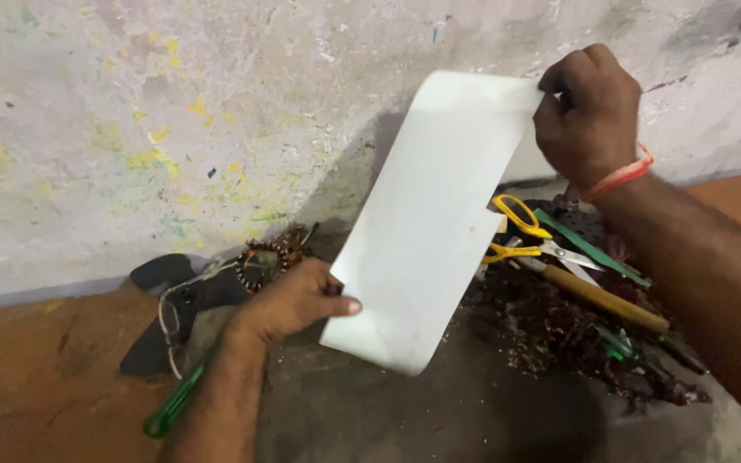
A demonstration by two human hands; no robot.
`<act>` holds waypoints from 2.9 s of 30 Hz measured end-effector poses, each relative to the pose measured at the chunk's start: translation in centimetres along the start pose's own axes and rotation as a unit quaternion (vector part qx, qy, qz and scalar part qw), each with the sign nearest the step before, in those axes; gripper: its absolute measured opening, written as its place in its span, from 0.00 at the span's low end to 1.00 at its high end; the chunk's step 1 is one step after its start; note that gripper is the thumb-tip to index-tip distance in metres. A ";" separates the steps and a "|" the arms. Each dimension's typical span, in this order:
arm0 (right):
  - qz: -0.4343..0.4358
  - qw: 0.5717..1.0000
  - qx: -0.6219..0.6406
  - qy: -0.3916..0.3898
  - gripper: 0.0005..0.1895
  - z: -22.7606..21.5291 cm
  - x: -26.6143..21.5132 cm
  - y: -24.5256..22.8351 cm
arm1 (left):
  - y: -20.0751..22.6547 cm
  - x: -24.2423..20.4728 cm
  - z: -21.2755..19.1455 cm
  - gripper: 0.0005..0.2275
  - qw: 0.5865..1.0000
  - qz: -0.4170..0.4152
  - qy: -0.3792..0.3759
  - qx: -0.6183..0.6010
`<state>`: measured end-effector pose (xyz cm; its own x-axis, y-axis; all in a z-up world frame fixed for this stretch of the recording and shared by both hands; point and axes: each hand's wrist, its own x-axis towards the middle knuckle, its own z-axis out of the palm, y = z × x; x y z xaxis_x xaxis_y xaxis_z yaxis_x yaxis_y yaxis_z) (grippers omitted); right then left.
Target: The person uses yellow-handled scissors to cut a white plastic sheet into strips. They repeatedly trim the edges and cut the material into smaller pieces on a cluttered workbench.
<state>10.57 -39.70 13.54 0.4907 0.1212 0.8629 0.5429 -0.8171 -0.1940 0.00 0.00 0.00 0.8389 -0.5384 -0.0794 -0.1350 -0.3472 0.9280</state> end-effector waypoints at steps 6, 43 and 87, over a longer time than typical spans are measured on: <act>0.397 0.846 0.318 -0.161 0.21 -2.5 -1.5 -8.2 | 2.7 0.2 2.3 0.13 0.997 -0.004 0.058 0.046; 0.404 0.847 -0.197 -0.284 0.20 -11.8 -8.8 8.5 | 0.2 1.9 3.2 0.18 0.942 0.150 0.179 -0.242; 0.388 0.845 0.051 -0.366 0.34 -9.8 -9.2 2.9 | -2.7 3.0 1.8 0.16 0.949 0.131 0.222 -0.181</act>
<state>0.99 -48.66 9.64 0.9952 -0.0820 -0.0540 -0.0975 -0.7622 -0.6400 1.92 -2.08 -3.45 0.9519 -0.1654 0.2581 -0.2472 0.0838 0.9653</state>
